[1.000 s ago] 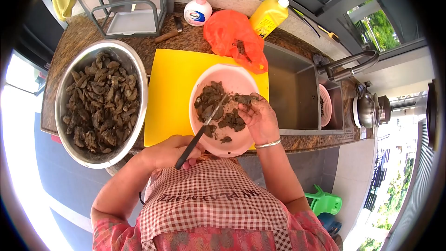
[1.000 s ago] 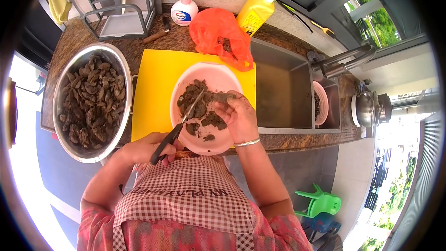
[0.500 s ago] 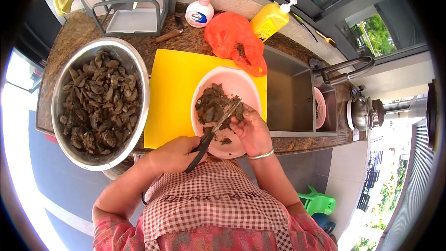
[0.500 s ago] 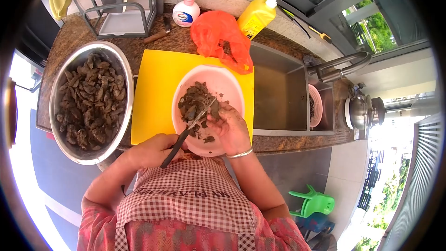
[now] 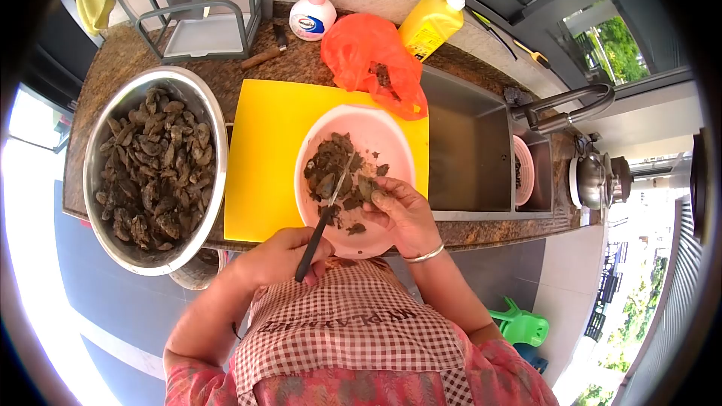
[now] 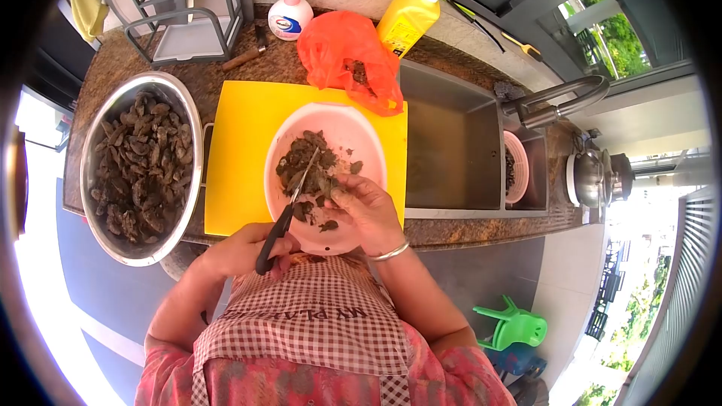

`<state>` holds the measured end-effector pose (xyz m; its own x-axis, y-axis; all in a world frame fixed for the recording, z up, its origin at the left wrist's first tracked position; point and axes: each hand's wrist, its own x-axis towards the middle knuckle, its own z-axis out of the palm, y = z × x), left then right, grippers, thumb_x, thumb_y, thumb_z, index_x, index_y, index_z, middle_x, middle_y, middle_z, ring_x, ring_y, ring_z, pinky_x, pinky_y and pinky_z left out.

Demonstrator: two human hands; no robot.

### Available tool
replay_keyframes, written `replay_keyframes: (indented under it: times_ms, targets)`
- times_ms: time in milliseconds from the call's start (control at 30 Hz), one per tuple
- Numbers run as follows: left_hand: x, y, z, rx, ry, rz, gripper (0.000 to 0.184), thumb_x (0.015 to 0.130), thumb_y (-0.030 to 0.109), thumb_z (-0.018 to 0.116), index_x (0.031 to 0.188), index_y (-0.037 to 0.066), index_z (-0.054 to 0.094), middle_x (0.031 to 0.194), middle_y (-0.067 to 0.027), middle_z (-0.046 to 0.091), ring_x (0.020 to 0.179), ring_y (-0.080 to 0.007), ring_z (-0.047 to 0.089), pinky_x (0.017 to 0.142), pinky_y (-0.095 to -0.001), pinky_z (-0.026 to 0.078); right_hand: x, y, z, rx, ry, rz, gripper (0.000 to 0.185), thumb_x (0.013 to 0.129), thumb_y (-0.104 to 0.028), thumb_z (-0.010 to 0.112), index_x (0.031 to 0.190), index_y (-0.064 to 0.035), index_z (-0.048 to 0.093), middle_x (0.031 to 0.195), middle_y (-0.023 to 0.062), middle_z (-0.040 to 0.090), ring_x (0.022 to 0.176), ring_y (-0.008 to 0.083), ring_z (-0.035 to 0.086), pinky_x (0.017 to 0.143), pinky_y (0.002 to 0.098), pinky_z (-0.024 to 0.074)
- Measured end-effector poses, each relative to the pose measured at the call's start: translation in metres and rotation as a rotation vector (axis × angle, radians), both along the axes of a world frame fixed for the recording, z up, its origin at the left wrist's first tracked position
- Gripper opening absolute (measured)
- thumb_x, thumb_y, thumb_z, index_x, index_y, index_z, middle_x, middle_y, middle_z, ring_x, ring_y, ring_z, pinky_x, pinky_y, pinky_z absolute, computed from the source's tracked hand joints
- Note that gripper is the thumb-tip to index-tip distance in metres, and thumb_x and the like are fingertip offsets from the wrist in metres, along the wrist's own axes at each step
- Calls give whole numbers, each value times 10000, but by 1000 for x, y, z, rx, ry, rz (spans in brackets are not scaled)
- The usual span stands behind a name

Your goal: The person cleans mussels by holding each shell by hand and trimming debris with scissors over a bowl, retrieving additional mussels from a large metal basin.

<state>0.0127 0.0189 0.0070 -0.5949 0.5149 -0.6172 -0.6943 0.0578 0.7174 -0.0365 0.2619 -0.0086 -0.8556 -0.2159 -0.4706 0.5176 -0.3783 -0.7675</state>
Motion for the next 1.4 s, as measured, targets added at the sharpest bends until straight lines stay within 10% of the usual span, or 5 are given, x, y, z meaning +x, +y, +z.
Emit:
replay_keyframes:
  times_ms: [200,533,933,1167,1400]
  targets:
    - [12,37,44,-867,663,-186,358,865,324,642,924,-25,589,852,-211,675,738,-384,671,657,-431,544,-20,26,-10,283,423,-20,274,858,95,684,1117,48,607,1034,59,659,875,104,637,805,227,535]
    - [22,60,28,-1296,969,-202,351,781,318,737,881,29,563,762,-153,638,660,-324,658,610,-429,538,-40,64,-1,182,335,250,277,855,92,673,1125,56,627,1002,65,672,877,94,639,774,233,540]
    - [36,50,16,-785,559,57,235,896,158,655,933,-74,655,680,-132,659,551,-194,619,537,-318,487,-55,92,1,87,343,281,261,853,92,656,1111,56,635,977,61,686,859,110,654,793,254,550]
    - [49,46,28,-494,158,351,261,969,170,572,1043,-70,645,699,-60,648,599,-110,623,530,-248,491,-92,143,-10,1373,900,-36,245,790,9,682,1033,-25,678,1078,109,676,995,227,659,864,330,537]
    - [62,45,14,-402,139,397,251,949,186,628,1046,-43,659,702,-57,650,588,-103,608,545,-266,486,-61,24,-3,970,1113,538,412,734,-90,763,1124,-62,637,1110,144,624,1033,336,620,896,385,515]
